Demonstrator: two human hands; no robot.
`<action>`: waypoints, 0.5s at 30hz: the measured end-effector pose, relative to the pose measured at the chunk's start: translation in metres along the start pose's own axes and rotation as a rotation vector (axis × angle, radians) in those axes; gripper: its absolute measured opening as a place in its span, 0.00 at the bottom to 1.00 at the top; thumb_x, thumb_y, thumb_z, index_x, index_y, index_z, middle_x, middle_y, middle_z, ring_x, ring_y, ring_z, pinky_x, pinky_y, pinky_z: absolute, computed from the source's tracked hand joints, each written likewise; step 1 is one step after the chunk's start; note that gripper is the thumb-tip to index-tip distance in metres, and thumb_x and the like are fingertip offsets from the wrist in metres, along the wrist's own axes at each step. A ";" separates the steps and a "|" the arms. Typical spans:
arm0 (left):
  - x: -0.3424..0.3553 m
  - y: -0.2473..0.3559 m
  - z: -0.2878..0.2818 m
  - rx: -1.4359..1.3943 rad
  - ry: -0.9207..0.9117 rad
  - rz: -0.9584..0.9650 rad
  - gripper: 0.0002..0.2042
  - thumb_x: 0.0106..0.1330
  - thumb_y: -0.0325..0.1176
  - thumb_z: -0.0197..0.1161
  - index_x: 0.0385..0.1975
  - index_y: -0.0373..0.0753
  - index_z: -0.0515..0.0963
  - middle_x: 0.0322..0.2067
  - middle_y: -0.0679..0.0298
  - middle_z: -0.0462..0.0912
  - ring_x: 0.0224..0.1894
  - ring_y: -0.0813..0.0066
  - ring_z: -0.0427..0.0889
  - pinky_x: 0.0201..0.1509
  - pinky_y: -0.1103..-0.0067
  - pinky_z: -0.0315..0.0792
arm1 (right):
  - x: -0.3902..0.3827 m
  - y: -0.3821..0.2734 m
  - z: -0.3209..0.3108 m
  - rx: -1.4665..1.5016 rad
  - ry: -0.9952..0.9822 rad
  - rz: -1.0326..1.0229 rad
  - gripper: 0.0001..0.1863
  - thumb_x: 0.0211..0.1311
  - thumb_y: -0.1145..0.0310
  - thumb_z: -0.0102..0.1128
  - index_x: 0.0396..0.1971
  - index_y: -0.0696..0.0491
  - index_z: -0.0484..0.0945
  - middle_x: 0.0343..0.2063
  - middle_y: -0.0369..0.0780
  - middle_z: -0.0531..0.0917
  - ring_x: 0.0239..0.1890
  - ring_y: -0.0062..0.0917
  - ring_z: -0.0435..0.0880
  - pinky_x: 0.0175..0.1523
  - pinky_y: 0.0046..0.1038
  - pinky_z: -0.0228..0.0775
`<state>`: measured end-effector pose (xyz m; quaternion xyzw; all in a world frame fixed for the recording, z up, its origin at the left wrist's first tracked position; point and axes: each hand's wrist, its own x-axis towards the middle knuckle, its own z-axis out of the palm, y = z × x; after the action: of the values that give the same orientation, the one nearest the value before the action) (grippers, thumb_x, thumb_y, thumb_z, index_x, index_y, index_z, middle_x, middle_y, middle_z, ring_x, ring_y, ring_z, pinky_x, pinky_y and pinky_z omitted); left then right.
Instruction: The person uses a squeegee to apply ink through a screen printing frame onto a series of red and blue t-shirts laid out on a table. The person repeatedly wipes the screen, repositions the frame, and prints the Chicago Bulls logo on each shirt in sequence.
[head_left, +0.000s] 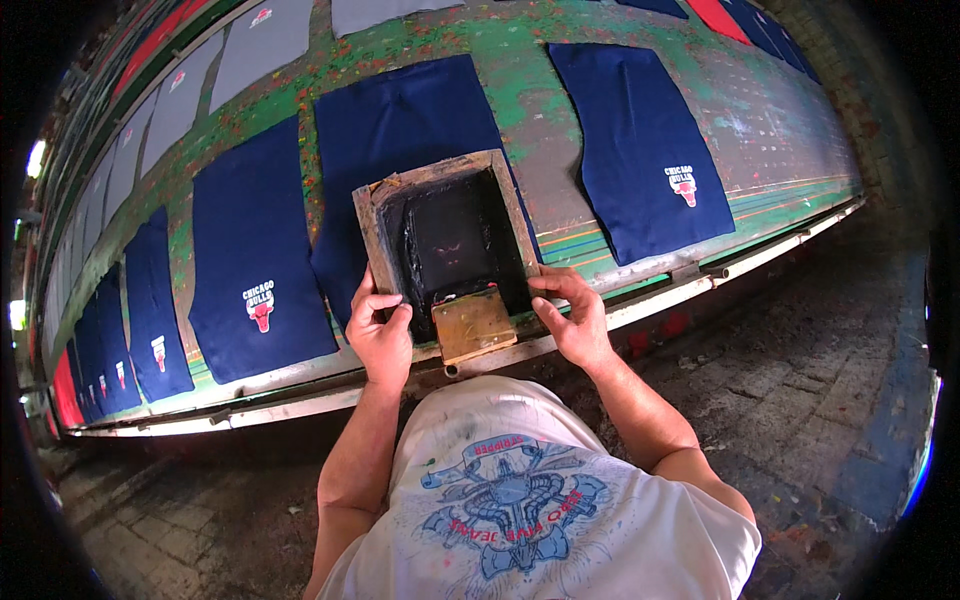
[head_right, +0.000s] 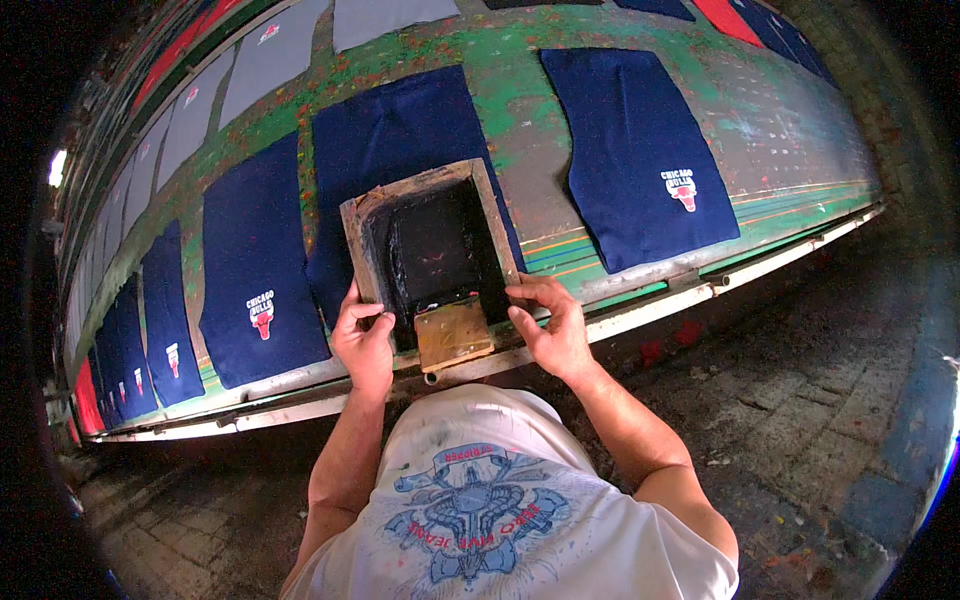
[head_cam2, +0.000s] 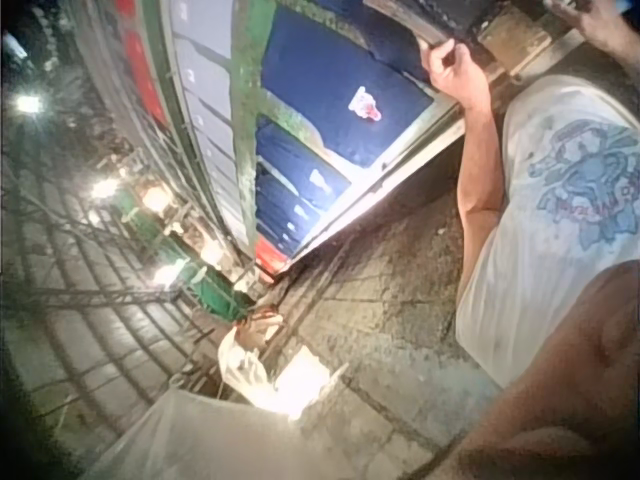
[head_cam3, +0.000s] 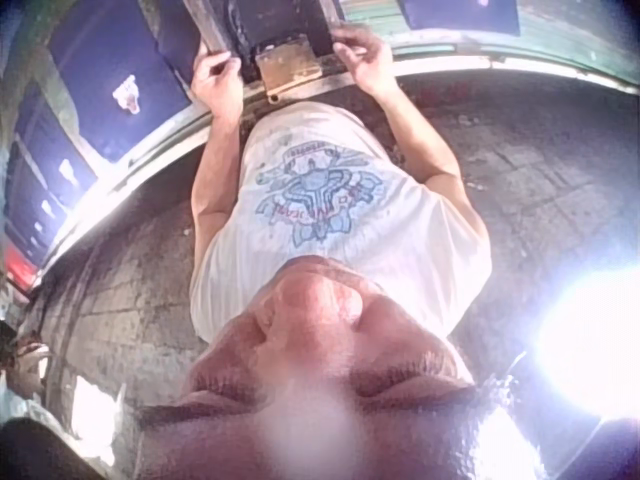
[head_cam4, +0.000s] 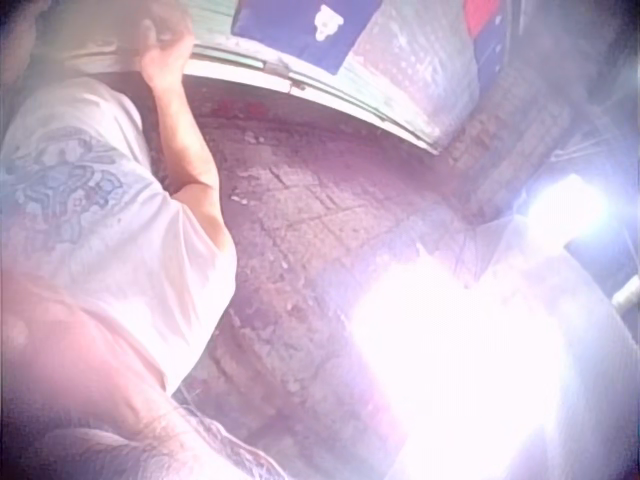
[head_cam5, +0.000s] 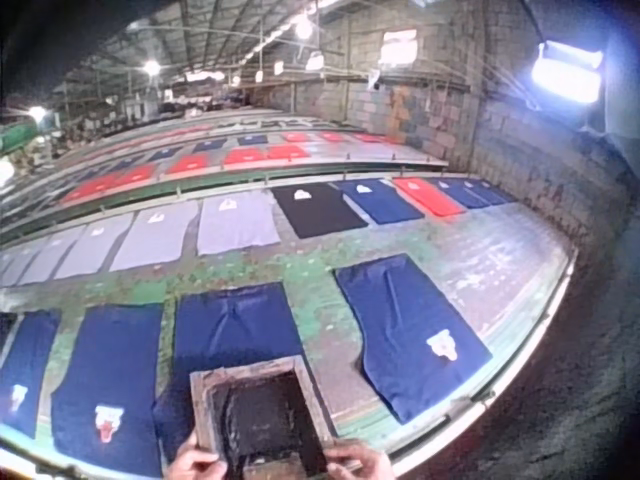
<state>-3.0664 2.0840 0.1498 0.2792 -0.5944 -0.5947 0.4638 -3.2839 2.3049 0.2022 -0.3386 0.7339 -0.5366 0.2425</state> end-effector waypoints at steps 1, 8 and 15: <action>0.000 -0.001 0.000 -0.022 -0.005 -0.011 0.12 0.59 0.07 0.67 0.36 0.33 0.82 0.78 0.39 0.73 0.76 0.57 0.78 0.77 0.68 0.70 | 0.000 0.001 0.000 -0.022 0.009 -0.024 0.17 0.71 0.80 0.69 0.58 0.57 0.89 0.66 0.47 0.84 0.64 0.30 0.86 0.69 0.32 0.79; 0.004 -0.003 0.001 -0.111 -0.007 -0.075 0.13 0.59 0.06 0.66 0.36 0.33 0.82 0.78 0.39 0.72 0.76 0.58 0.78 0.74 0.69 0.73 | -0.001 0.001 -0.001 0.016 0.004 0.013 0.17 0.70 0.79 0.69 0.57 0.57 0.89 0.66 0.49 0.84 0.65 0.31 0.85 0.71 0.33 0.77; 0.004 -0.004 0.001 -0.101 0.007 -0.075 0.14 0.58 0.05 0.65 0.36 0.34 0.82 0.79 0.40 0.72 0.75 0.59 0.79 0.72 0.70 0.74 | 0.000 0.001 -0.003 0.042 0.002 0.056 0.16 0.71 0.77 0.69 0.57 0.57 0.89 0.67 0.50 0.83 0.65 0.31 0.85 0.70 0.33 0.77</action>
<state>-3.0696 2.0806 0.1466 0.2798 -0.5508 -0.6401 0.4568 -3.2867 2.3072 0.2019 -0.3122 0.7318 -0.5455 0.2635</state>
